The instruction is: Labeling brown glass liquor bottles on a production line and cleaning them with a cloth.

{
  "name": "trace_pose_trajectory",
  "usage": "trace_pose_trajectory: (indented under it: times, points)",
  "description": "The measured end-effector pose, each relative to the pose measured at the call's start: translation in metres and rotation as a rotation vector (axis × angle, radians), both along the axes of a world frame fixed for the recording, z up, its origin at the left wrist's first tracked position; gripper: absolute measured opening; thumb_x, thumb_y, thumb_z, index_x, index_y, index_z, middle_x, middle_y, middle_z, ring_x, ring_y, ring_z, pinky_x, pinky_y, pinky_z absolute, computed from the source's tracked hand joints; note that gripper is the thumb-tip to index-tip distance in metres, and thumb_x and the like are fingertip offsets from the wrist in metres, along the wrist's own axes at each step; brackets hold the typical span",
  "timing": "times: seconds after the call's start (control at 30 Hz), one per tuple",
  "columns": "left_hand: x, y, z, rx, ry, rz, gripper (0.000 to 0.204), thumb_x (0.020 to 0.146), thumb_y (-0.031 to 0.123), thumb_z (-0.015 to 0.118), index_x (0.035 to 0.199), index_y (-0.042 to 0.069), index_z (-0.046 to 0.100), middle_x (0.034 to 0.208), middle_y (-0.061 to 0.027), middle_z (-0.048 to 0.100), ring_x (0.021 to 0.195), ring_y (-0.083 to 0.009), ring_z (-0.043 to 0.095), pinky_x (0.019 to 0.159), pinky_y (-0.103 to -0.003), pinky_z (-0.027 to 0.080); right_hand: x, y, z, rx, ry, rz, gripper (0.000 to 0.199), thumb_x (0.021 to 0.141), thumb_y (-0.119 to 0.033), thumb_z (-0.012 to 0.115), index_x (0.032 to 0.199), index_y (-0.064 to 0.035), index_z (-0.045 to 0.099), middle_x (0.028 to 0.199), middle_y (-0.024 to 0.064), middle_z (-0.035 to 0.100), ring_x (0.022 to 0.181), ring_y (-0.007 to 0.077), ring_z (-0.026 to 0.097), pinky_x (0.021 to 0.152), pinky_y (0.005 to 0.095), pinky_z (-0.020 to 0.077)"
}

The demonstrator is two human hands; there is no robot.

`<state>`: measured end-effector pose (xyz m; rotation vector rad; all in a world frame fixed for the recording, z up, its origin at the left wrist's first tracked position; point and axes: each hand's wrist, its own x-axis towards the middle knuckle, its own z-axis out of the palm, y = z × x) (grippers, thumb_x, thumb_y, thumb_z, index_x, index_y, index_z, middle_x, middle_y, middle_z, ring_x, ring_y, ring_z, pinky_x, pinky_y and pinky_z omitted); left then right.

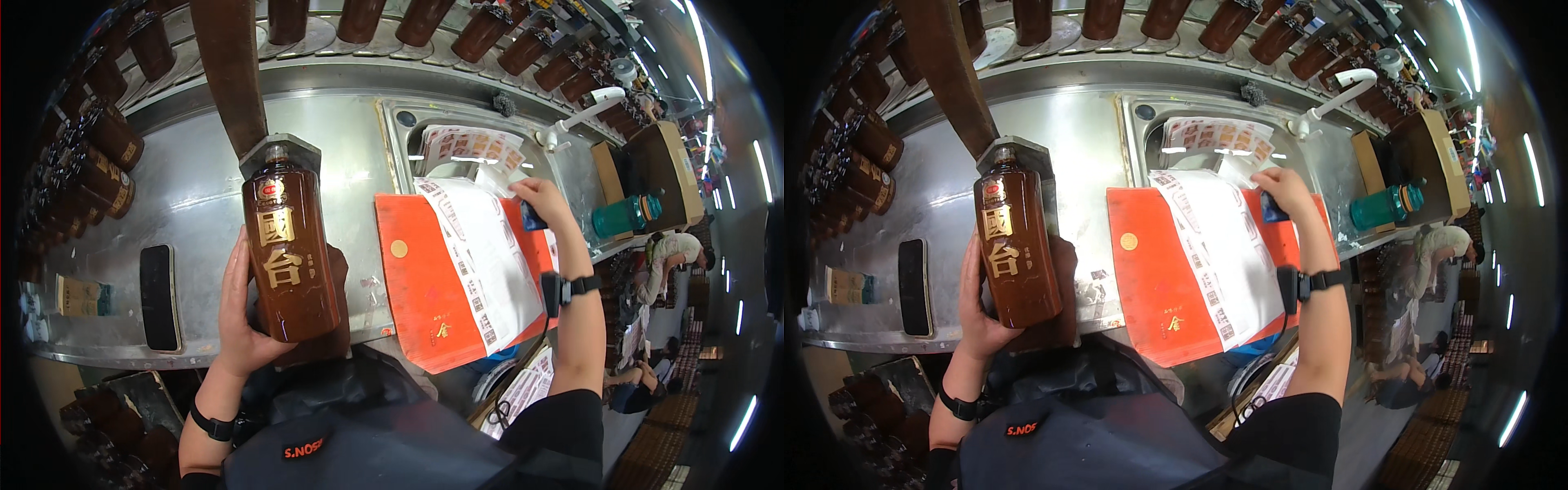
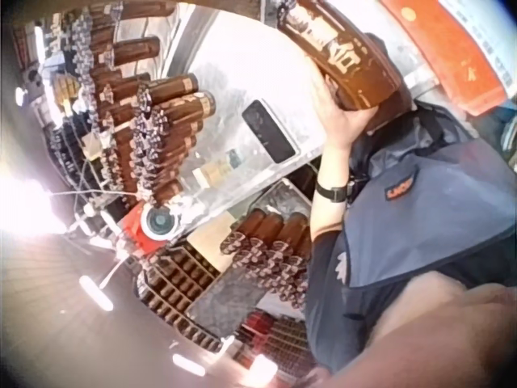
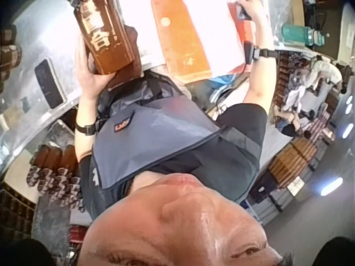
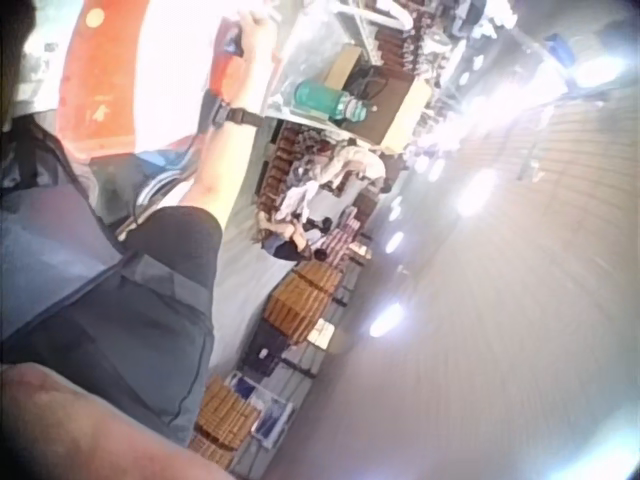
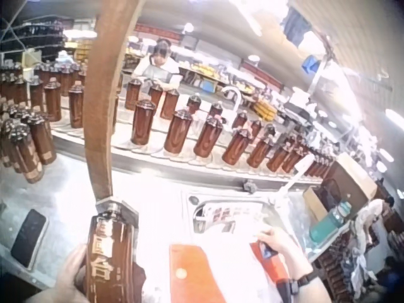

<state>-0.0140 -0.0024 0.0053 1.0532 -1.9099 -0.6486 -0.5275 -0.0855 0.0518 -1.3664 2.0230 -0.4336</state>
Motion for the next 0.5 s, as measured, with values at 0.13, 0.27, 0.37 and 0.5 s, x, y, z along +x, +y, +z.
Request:
trace_pose_trajectory:
  times: [0.13, 0.27, 0.37, 0.5]
  points:
    - [0.002, -0.001, 0.002, 0.019, 0.007, -0.014, 0.108, 0.068, 0.033, 0.085, 0.151, -0.001, 0.025, 0.153, -0.0256, 0.031, 0.142, -0.0403, 0.032, 0.116, -0.046, 0.029, -0.010, -0.032, 0.009, 0.026, 0.130, 0.105, 0.029, 0.088, -0.025, 0.068, 0.099, 0.0015, 0.073, 0.077, 0.0049, 0.070, 0.065, 0.0109, 0.059, 0.062, 0.0273, 0.0474]
    - [0.002, -0.001, 0.003, 0.044, -0.001, -0.015, 0.108, 0.068, 0.032, 0.086, 0.151, 0.000, 0.025, 0.153, -0.0253, 0.030, 0.141, -0.0401, 0.034, 0.115, -0.047, 0.030, 0.011, -0.040, 0.011, 0.181, 0.049, 0.267, 0.030, 0.087, -0.026, 0.069, 0.102, 0.0003, 0.073, 0.084, 0.0072, 0.071, 0.074, 0.0133, 0.063, 0.071, 0.0275, 0.0496]
    - [-0.001, 0.001, 0.007, 0.134, 0.104, -0.025, 0.111, 0.066, 0.033, 0.087, 0.151, 0.002, 0.024, 0.153, -0.0258, 0.030, 0.140, -0.0414, 0.035, 0.115, -0.047, 0.030, 0.036, -0.036, 0.014, 0.230, 0.150, 0.404, 0.036, 0.086, -0.027, 0.071, 0.109, -0.0009, 0.071, 0.093, 0.0093, 0.071, 0.084, 0.0161, 0.065, 0.077, 0.0296, 0.0506]
    - [0.000, 0.002, 0.025, -0.135, -0.036, 0.057, 0.109, 0.063, 0.035, 0.089, 0.150, 0.005, 0.030, 0.154, -0.0238, 0.030, 0.139, -0.0414, 0.035, 0.114, -0.048, 0.032, 0.067, -0.033, 0.020, 0.157, 0.192, 0.457, 0.042, 0.085, -0.030, 0.074, 0.119, -0.0065, 0.068, 0.109, 0.0071, 0.068, 0.090, 0.0150, 0.062, 0.080, 0.0290, 0.0493]
